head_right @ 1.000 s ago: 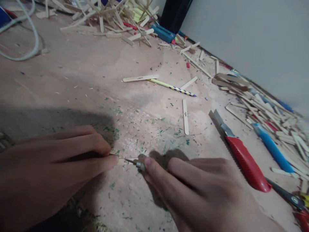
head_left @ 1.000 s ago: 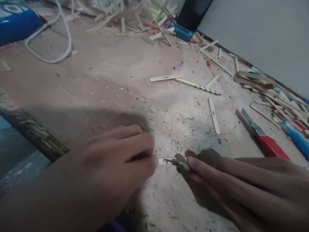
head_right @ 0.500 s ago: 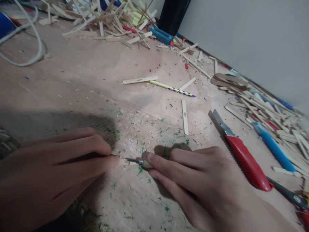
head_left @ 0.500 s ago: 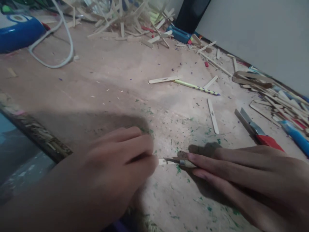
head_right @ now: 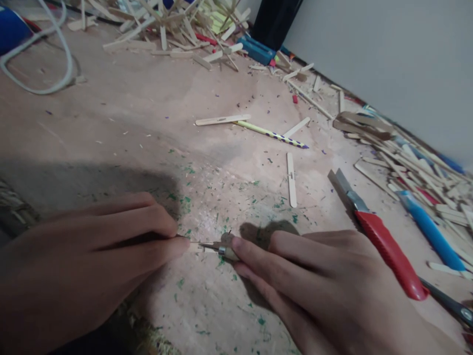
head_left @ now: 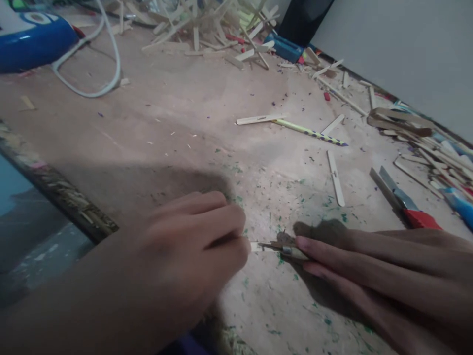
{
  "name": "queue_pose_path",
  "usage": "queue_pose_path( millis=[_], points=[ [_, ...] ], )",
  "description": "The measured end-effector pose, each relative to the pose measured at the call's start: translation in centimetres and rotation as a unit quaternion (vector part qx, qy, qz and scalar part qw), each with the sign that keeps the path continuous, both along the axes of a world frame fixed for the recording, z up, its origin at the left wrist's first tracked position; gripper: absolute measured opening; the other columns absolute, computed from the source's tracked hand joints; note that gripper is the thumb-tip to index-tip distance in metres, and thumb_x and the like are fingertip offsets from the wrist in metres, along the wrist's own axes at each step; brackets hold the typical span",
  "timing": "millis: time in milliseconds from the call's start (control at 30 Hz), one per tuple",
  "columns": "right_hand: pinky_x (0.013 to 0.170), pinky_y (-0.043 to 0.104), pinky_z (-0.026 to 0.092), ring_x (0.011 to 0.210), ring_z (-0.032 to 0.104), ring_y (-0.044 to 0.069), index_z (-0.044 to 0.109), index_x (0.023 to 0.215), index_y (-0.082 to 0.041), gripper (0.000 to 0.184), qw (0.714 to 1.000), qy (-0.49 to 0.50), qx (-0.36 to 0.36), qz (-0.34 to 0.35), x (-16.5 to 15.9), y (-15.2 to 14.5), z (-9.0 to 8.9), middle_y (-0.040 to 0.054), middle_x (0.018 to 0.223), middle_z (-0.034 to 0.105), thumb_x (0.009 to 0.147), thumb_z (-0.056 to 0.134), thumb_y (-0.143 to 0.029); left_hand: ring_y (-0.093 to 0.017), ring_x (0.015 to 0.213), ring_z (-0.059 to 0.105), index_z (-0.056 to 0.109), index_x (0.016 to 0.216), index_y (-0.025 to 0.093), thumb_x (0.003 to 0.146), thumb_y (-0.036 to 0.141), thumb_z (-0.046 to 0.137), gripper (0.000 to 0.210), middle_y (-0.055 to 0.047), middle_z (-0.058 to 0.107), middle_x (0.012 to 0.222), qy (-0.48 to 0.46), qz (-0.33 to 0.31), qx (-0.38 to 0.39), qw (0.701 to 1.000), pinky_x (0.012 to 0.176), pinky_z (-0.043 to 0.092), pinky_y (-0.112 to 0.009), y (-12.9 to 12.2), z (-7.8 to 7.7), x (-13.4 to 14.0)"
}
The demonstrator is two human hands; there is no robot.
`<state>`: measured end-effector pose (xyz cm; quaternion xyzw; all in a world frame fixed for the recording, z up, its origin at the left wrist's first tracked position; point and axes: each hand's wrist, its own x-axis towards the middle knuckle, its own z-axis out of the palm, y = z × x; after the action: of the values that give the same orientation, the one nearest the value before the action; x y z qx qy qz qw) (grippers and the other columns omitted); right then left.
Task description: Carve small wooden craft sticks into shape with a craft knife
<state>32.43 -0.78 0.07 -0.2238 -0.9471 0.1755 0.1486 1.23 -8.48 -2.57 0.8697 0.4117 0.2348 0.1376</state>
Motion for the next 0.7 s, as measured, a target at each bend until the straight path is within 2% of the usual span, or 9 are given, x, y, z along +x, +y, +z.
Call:
queue_pose_path(
  millis=[167, 300, 433, 533, 633, 700],
  points=[
    [0.051, 0.044, 0.047, 0.062, 0.076, 0.02, 0.067, 0.161, -0.034, 0.038, 1.0, 0.008, -0.007, -0.001, 0.6, -0.3, -0.2, 0.0028, 0.097, 0.086, 0.13, 0.047, -0.025, -0.024, 0.099, 0.066, 0.073, 0.109, 0.023, 0.119, 0.005, 0.044, 0.035, -0.002, 0.071, 0.105, -0.004, -0.002, -0.006, 1.0, 0.086, 0.055, -0.046, 0.1, -0.1, -0.1],
    [0.05, 0.043, 0.046, 0.059, 0.073, 0.02, 0.066, 0.162, -0.036, 0.04, 1.0, 0.004, -0.027, 0.01, 0.4, 0.1, 0.0, 0.0006, 0.091, 0.083, 0.13, 0.047, -0.023, -0.022, 0.1, 0.066, 0.073, 0.111, 0.022, 0.121, 0.007, 0.044, 0.034, -0.001, 0.072, 0.107, -0.008, -0.008, -0.007, 1.0, 0.086, 0.056, -0.046, 0.0, 0.0, 0.0],
    [0.055, 0.038, 0.056, 0.066, 0.079, 0.02, 0.067, 0.153, -0.036, 0.029, 0.997, 0.004, -0.067, 0.041, -0.3, 0.8, 0.1, -0.0006, 0.091, 0.084, 0.13, 0.052, -0.025, -0.021, 0.097, 0.064, 0.072, 0.11, 0.021, 0.119, 0.002, 0.046, 0.034, -0.001, 0.07, 0.105, -0.013, 0.0, -0.005, 1.0, 0.085, 0.055, -0.044, 0.0, 0.1, 0.2],
    [0.054, 0.037, 0.052, 0.068, 0.079, 0.019, 0.068, 0.151, -0.037, 0.027, 0.996, 0.04, -0.076, 0.033, -0.4, 1.2, -0.3, -0.0005, 0.091, 0.083, 0.132, 0.05, -0.032, -0.022, 0.097, 0.063, 0.072, 0.105, 0.021, 0.118, 0.002, 0.047, 0.034, -0.001, 0.07, 0.102, -0.01, -0.006, -0.001, 1.0, 0.087, 0.055, -0.045, 0.1, 0.0, 0.2],
    [0.055, 0.034, 0.052, 0.07, 0.079, 0.017, 0.07, 0.153, -0.034, 0.027, 0.996, 0.038, -0.064, 0.044, -0.4, 1.7, -0.5, -0.0002, 0.095, 0.082, 0.13, 0.057, -0.029, -0.022, 0.097, 0.063, 0.071, 0.104, 0.021, 0.121, 0.007, 0.048, 0.033, -0.001, 0.07, 0.103, -0.012, -0.012, -0.006, 1.0, 0.086, 0.055, -0.045, 0.2, -0.1, 0.1],
    [0.055, 0.031, 0.052, 0.067, 0.076, 0.015, 0.074, 0.15, -0.032, 0.026, 0.996, 0.044, -0.062, 0.045, -0.5, 1.8, -0.5, -0.0016, 0.09, 0.078, 0.13, 0.058, -0.029, -0.022, 0.097, 0.063, 0.071, 0.106, 0.021, 0.124, 0.011, 0.049, 0.03, -0.001, 0.07, 0.104, -0.014, -0.011, -0.004, 1.0, 0.086, 0.055, -0.045, 0.3, -0.2, 0.1]
  ],
)
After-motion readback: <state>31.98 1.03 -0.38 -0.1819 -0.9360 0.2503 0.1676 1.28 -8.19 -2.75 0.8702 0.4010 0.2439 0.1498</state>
